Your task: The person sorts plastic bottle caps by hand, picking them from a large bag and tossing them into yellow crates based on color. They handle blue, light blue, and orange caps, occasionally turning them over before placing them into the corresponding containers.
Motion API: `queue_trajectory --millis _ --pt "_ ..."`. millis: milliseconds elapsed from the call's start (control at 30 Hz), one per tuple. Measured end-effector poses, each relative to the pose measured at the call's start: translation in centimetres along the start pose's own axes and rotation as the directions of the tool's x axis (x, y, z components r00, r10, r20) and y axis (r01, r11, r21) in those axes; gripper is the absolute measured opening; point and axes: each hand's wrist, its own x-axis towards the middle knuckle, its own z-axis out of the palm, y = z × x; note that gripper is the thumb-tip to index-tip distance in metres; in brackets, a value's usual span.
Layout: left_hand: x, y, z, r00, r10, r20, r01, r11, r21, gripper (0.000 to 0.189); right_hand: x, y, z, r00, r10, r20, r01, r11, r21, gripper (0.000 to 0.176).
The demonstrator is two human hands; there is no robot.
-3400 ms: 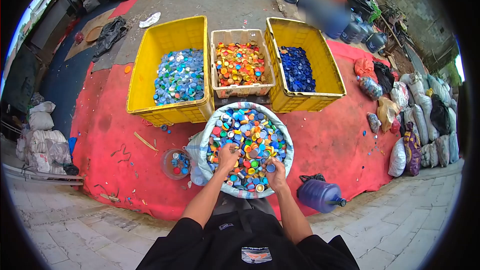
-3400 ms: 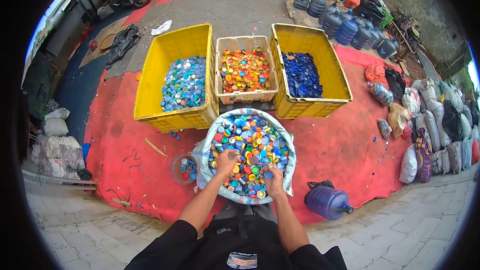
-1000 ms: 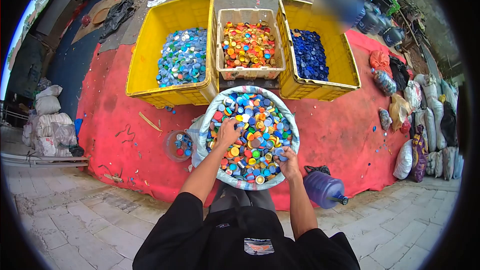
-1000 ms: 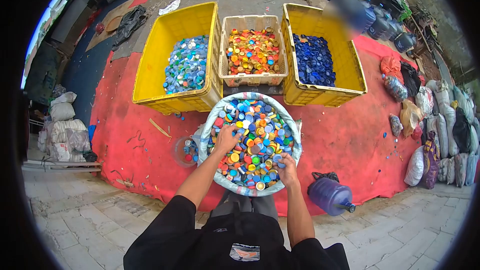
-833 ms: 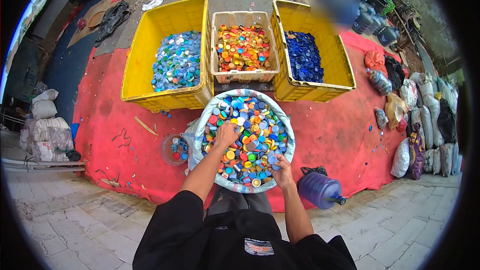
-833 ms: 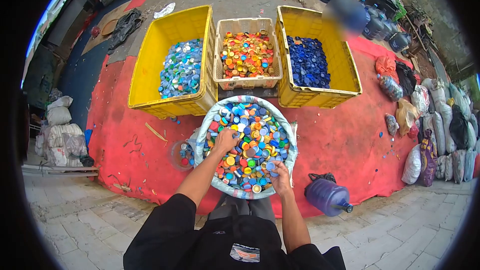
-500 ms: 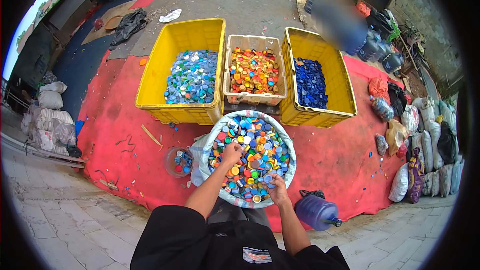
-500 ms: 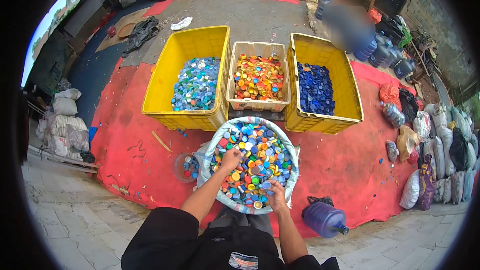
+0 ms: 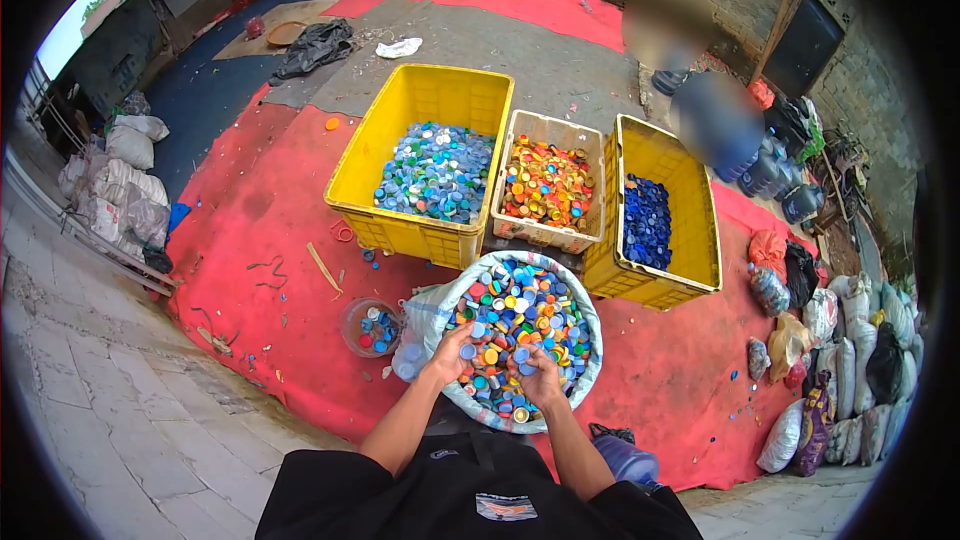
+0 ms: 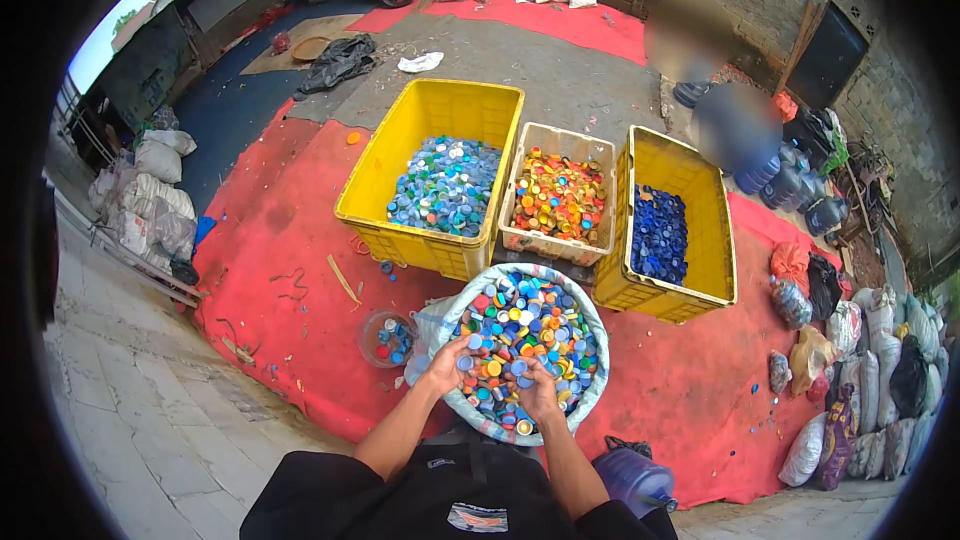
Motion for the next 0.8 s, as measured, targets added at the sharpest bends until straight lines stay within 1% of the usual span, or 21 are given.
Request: queue_trajectory --millis 67,167,267,333,433,467,567,600,633,667,700,733,767,800 --pt "-0.8 0.2 -0.4 0.999 0.031 -0.042 -0.031 0.999 0.016 0.028 0.8 0.5 0.3 1.000 0.011 0.008 -0.011 1.000 0.005 0.039" --pt "-1.1 0.4 -1.2 0.998 0.062 -0.014 -0.061 0.997 0.046 0.028 1.0 0.9 1.8 1.000 0.013 0.014 -0.013 1.000 0.019 0.044" --pt "-1.4 0.9 -1.4 0.999 0.049 -0.014 -0.050 0.997 -0.060 0.027 1.6 1.4 2.7 0.999 0.032 0.012 -0.033 0.999 0.028 0.047" --pt "-1.3 0.9 -1.8 0.998 0.055 -0.013 -0.057 0.988 -0.146 0.028 2.0 2.0 3.4 0.999 0.045 -0.007 -0.045 0.994 0.099 0.046" --pt "-0.7 1.4 -1.9 0.997 0.039 -0.061 -0.055 0.956 -0.287 0.029 3.2 2.9 3.7 0.996 0.066 -0.057 -0.054 0.980 0.190 0.044" --pt "0.1 1.8 -2.6 0.999 0.032 -0.027 -0.039 0.949 -0.314 0.033 3.9 3.1 3.8 0.996 0.069 -0.064 -0.054 0.976 0.210 0.043" --pt "3.0 4.4 -3.1 0.995 0.042 -0.095 -0.077 0.913 -0.401 0.035 6.3 1.8 6.9 0.994 0.051 -0.097 -0.028 0.974 0.225 0.037" --pt "3.2 7.0 -1.8 0.990 0.045 -0.134 -0.097 0.905 -0.414 0.035 7.5 0.6 8.9 0.993 0.038 -0.109 -0.013 0.974 0.225 0.036" --pt "3.5 9.9 -0.5 0.981 0.063 -0.183 -0.136 0.897 -0.421 0.034 9.1 -0.7 10.9 0.996 0.021 -0.083 -0.001 0.971 0.237 0.038" --pt "5.0 12.4 -0.6 0.984 0.122 -0.133 -0.168 0.885 -0.434 0.035 10.9 -2.1 12.9 0.999 -0.040 0.007 0.036 0.954 0.296 0.040" --pt "5.7 15.6 0.5 0.973 0.196 -0.118 -0.229 0.850 -0.475 0.036 12.1 -4.0 15.8 0.988 -0.102 0.115 0.059 0.943 0.328 0.043" --pt "5.5 18.6 1.5 0.942 0.329 -0.058 -0.316 0.819 -0.479 0.045 13.3 -5.8 18.1 0.965 -0.148 0.217 0.062 0.931 0.360 0.044" --pt "5.7 21.2 1.7 0.948 0.315 -0.034 -0.284 0.799 -0.531 0.059 14.8 -7.2 19.4 0.921 -0.196 0.336 0.047 0.913 0.404 0.041" --pt "5.8 23.0 1.9 0.930 0.367 0.014 -0.311 0.806 -0.504 0.072 15.2 -8.4 21.5 0.924 -0.243 0.295 0.098 0.897 0.431 0.038"
